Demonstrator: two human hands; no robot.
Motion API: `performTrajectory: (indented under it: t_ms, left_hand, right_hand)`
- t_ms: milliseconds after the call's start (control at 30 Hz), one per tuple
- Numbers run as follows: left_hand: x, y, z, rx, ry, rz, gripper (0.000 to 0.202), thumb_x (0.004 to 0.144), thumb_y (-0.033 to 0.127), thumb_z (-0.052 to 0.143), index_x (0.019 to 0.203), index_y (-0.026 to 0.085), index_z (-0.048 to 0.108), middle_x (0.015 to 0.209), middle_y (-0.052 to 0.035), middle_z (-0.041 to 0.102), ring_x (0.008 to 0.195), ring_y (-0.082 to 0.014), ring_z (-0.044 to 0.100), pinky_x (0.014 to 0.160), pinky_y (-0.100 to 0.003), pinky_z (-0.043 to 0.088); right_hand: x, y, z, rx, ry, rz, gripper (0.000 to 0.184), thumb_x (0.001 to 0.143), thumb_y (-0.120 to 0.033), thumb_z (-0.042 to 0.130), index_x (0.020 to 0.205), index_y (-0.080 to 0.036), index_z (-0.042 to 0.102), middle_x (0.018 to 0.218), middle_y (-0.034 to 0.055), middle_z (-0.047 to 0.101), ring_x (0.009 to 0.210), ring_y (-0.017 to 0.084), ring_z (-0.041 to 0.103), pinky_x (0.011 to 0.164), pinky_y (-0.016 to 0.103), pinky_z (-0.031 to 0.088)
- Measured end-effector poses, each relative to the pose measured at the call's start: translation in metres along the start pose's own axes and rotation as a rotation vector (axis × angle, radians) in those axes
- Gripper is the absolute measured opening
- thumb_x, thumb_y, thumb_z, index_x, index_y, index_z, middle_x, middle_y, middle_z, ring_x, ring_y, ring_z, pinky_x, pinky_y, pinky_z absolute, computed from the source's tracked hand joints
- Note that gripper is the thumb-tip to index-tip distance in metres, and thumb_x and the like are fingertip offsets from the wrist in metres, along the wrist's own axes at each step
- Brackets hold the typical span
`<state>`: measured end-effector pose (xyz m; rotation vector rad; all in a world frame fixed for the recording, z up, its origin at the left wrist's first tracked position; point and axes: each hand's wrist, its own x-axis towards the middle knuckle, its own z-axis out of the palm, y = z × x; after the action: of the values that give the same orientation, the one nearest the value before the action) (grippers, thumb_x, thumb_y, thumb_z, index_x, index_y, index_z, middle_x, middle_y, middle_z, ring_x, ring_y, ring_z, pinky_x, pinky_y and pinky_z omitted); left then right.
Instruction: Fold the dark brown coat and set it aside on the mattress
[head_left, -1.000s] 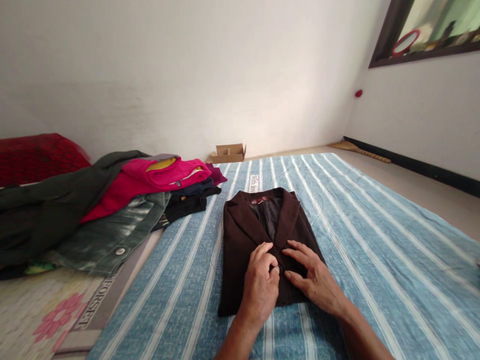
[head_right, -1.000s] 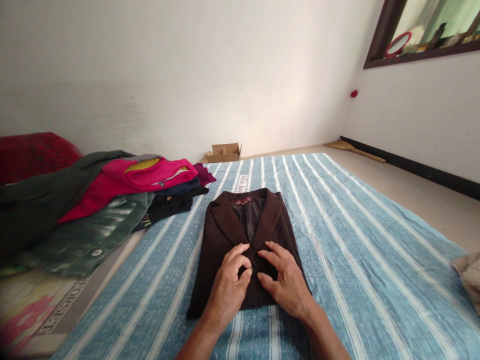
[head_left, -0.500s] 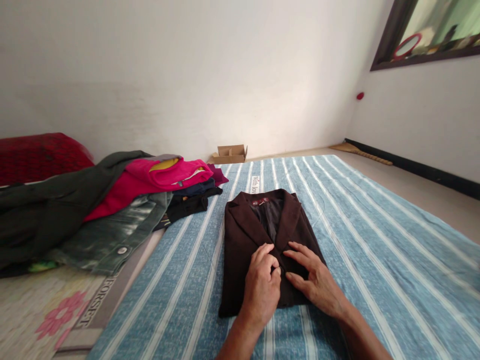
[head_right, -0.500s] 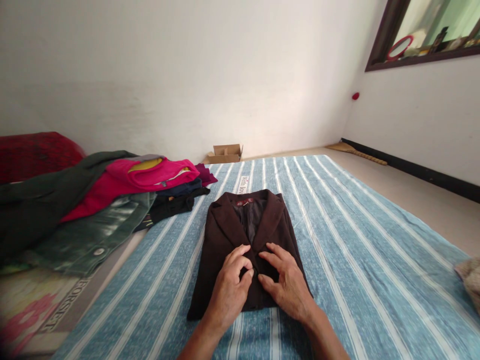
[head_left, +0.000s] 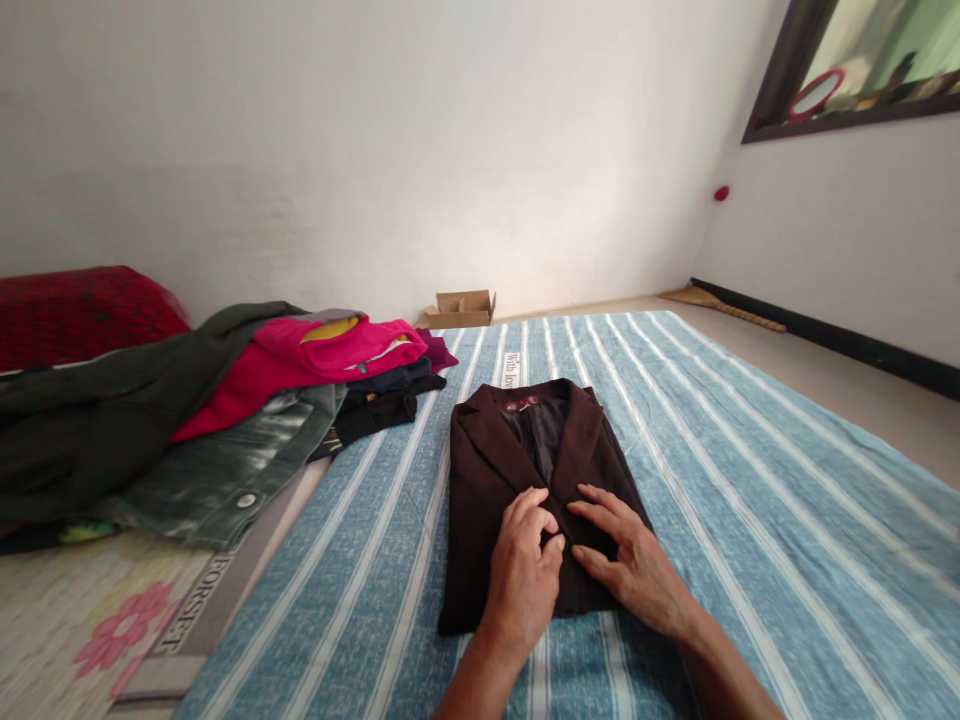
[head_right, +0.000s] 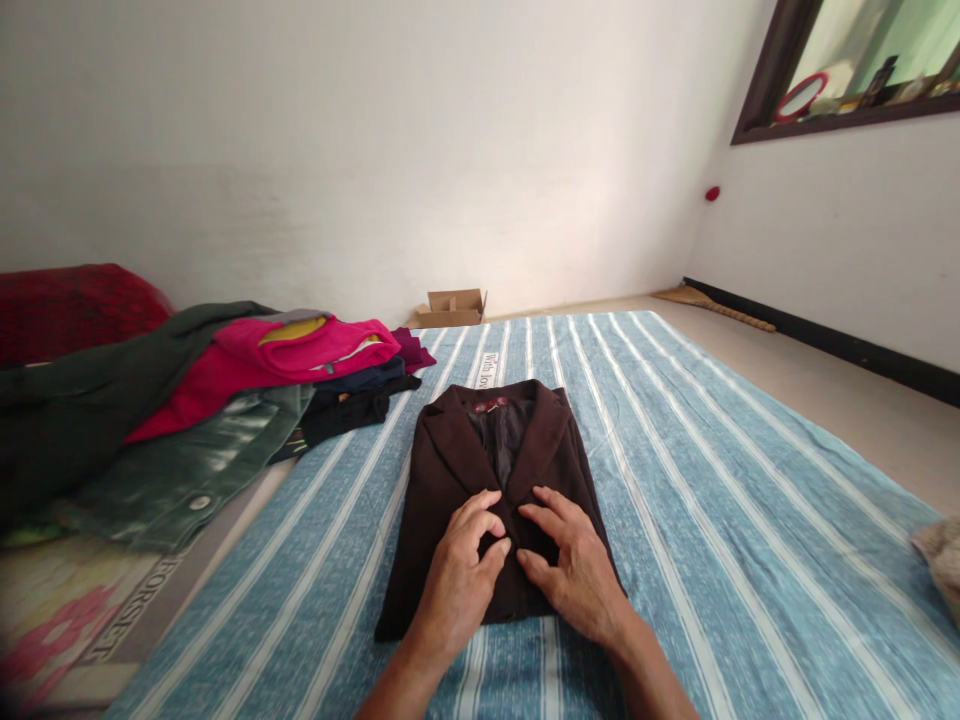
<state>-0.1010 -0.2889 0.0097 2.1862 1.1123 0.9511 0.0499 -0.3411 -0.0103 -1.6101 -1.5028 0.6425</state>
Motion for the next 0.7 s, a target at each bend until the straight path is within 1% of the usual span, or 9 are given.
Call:
performTrajectory:
  t_ms: [367,700]
  left_hand:
    - [-0.0003,-0.0008,0.0011,0.0,0.014,0.017,0.022,0.069,0.0,0.047,0.073,0.021,0.05,0.116,-0.006,0.058,0.115,-0.0213,0.05,0.098,-0.046,0.042]
    - [-0.0003,-0.0006,0.0008,0.005,0.003,0.002,0.021,0.069,0.0,0.046,0.072,0.021,0.05,0.116,-0.0059,0.059,0.115,-0.0213,0.05,0.099,-0.046,0.041]
  right_hand:
    - [0.0001,0.0,0.0,0.015,0.001,0.006,0.042,0.074,-0.032,0.059,0.116,-0.027,0.06,0.136,0.0029,0.044,0.127,0.024,0.037,0.106,0.043,0.03]
    - [0.0004,0.0017,0.0003,0.005,-0.016,0.002,0.042,0.075,-0.032,0.059,0.117,-0.026,0.059,0.137,0.003,0.043,0.128,0.023,0.036,0.107,0.041,0.029]
